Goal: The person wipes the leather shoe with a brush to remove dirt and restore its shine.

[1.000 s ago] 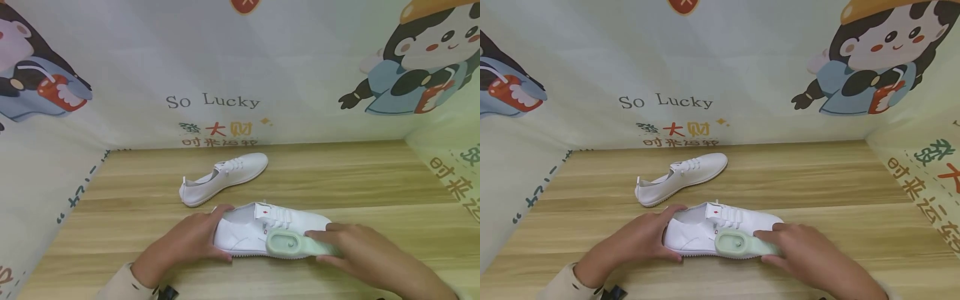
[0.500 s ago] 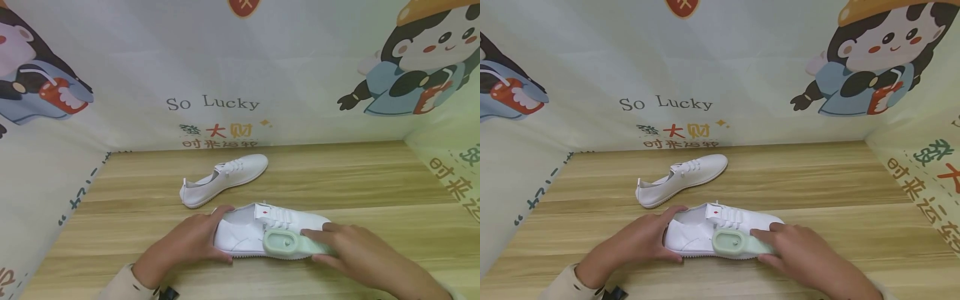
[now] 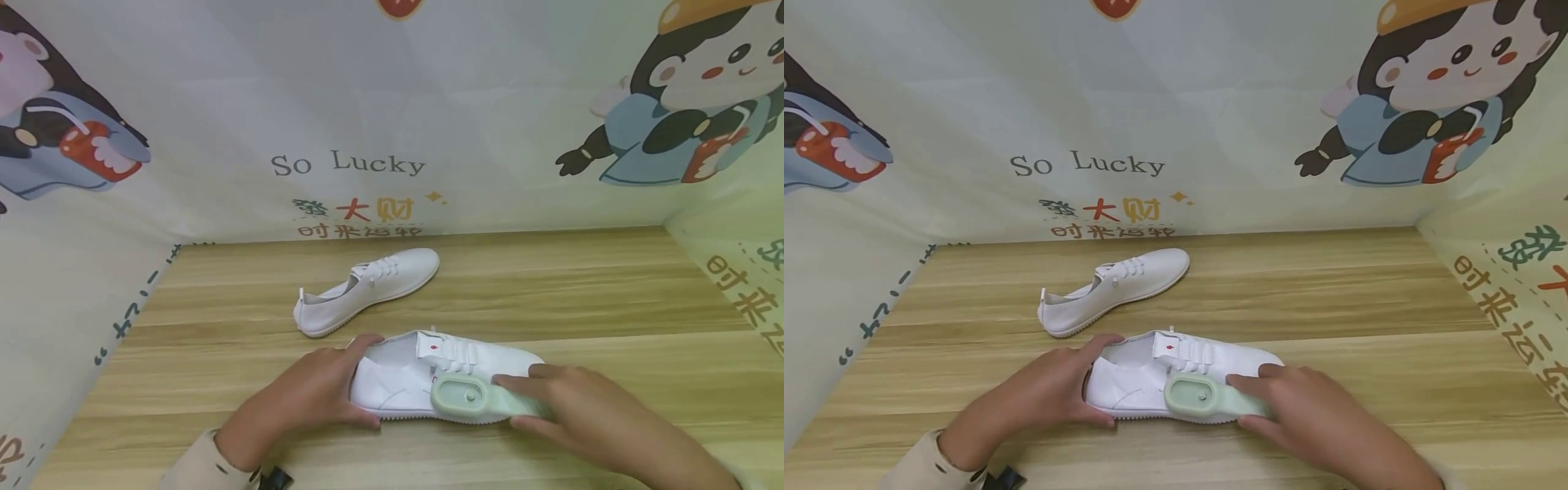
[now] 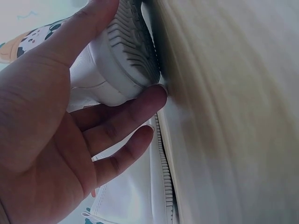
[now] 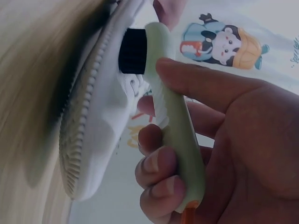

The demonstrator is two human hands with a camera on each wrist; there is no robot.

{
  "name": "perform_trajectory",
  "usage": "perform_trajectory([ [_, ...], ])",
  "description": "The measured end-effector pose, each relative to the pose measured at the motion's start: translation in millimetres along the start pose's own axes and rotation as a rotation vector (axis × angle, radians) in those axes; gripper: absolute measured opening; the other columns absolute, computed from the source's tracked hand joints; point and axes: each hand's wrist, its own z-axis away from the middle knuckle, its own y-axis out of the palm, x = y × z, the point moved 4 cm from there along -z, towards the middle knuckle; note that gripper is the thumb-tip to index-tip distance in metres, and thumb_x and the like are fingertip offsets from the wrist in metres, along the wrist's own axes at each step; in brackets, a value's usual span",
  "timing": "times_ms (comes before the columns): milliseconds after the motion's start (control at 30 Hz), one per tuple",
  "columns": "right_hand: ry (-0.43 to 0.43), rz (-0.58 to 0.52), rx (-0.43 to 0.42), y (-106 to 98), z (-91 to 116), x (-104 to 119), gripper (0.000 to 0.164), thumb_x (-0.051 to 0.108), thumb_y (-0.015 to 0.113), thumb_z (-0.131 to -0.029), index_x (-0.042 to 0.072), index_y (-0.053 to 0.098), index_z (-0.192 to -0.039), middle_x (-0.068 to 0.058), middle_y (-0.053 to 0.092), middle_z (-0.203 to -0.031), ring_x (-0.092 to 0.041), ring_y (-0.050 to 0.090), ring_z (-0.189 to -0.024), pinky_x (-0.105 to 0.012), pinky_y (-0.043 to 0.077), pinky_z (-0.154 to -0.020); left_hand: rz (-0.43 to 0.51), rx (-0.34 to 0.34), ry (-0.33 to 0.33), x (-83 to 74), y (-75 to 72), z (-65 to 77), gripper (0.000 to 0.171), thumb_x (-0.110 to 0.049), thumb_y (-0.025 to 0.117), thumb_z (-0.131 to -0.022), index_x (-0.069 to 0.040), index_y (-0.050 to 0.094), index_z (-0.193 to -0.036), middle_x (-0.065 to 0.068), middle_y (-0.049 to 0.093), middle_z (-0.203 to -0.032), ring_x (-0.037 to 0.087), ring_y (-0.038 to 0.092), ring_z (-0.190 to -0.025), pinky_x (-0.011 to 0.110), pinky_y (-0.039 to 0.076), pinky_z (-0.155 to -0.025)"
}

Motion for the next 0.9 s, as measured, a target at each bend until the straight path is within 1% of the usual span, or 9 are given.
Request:
perform_trajectory([
  [67, -0.006, 0.016, -0.008, 2, -1, 2, 0.046, 0.045, 0.070, -0.090, 0.026, 0.066, -0.131, -0.002, 0.071, -0.106, -0.019, 0.069, -0.086, -0.043, 0.057, -0.073, -0.004, -0.004, 0.005, -0.5, -0.2, -0.4, 0.108, -0.057, 0.090, -0.059, -0.019, 0.038, -0.146, 0.000, 0.073, -0.094, 0.006, 0.063, -0.080, 0.029, 0.053, -0.073],
  [233, -0.024, 0.049, -0.040, 2, -2, 6, 0.044, 0.040, 0.071, -0.091, 0.025, 0.066, -0.132, 0.002, 0.069, -0.100, -0.011, 0.064, -0.079, -0.037, 0.056, -0.068, -0.006, -0.002, 0.003, -0.9, -0.3, -0.1, 0.109, -0.058, 0.090, -0.059, -0.018, 0.038, -0.147, 0.000, 0.072, -0.094, 0.007, 0.063, -0.079, 0.029, 0.053, -0.072],
  [367, -0.030, 0.053, -0.050, 0, 0, 3, 0.045, 0.041, 0.072, -0.090, 0.024, 0.067, -0.130, 0.002, 0.070, -0.101, -0.012, 0.065, -0.078, -0.038, 0.056, -0.068, 0.002, 0.000, -0.008, -0.4, -0.5, 0.0, 0.110, -0.057, 0.090, -0.060, -0.018, 0.038, -0.147, 0.001, 0.072, -0.094, 0.007, 0.063, -0.080, 0.030, 0.053, -0.074],
  [467, -0.019, 0.042, -0.029, -3, 3, -1, 0.045, 0.043, 0.073, -0.088, 0.023, 0.068, -0.129, 0.006, 0.067, -0.096, -0.006, 0.058, -0.073, -0.034, 0.053, -0.065, 0.010, -0.003, -0.008, 0.2, -0.5, 0.1, 0.110, -0.057, 0.090, -0.060, -0.018, 0.037, -0.148, 0.000, 0.073, -0.094, 0.006, 0.063, -0.080, 0.030, 0.053, -0.075],
  [533, -0.014, 0.027, -0.014, -7, 4, -3, 0.045, 0.042, 0.074, -0.088, 0.023, 0.068, -0.128, 0.011, 0.065, -0.092, 0.000, 0.051, -0.070, -0.030, 0.049, -0.061, 0.011, -0.004, -0.009, 0.7, -0.8, 0.4, 0.110, -0.058, 0.090, -0.060, -0.018, 0.037, -0.148, 0.000, 0.073, -0.095, 0.006, 0.064, -0.081, 0.031, 0.054, -0.076],
  [600, -0.012, 0.012, -0.008, -11, 5, -6, 0.045, 0.041, 0.075, -0.087, 0.024, 0.068, -0.128, 0.013, 0.064, -0.090, 0.002, 0.045, -0.069, -0.027, 0.046, -0.060, 0.010, -0.004, -0.014, 0.8, -1.8, 0.1, 0.112, -0.058, 0.090, -0.060, -0.017, 0.037, -0.149, 0.002, 0.073, -0.096, 0.007, 0.065, -0.083, 0.032, 0.054, -0.077],
  [700, -0.008, -0.016, 0.000, -14, 6, -10, 0.044, 0.039, 0.075, -0.087, 0.026, 0.068, -0.128, 0.014, 0.066, -0.091, 0.003, 0.046, -0.070, -0.026, 0.045, -0.060, 0.011, -0.001, -0.020, 0.9, -3.2, -0.9, 0.114, -0.058, 0.089, -0.059, -0.015, 0.036, -0.150, 0.005, 0.074, -0.099, 0.010, 0.067, -0.086, 0.034, 0.055, -0.080],
  [767, -0.005, -0.021, 0.015, -13, 6, -9, 0.044, 0.040, 0.075, -0.088, 0.026, 0.068, -0.129, 0.013, 0.067, -0.094, 0.003, 0.048, -0.072, -0.027, 0.047, -0.061, 0.014, 0.004, -0.020, 0.8, -3.3, -1.5, 0.115, -0.059, 0.089, -0.059, -0.014, 0.035, -0.151, 0.006, 0.074, -0.100, 0.011, 0.067, -0.086, 0.034, 0.055, -0.080],
  [900, -0.009, 0.010, 0.018, -6, 2, -3, 0.045, 0.043, 0.072, -0.089, 0.025, 0.067, -0.130, 0.007, 0.069, -0.099, -0.005, 0.059, -0.077, -0.033, 0.054, -0.067, 0.007, 0.014, -0.014, 0.5, -2.4, -1.6, 0.117, -0.059, 0.089, -0.060, -0.013, 0.034, -0.152, 0.007, 0.074, -0.100, 0.011, 0.067, -0.086, 0.033, 0.055, -0.079],
])
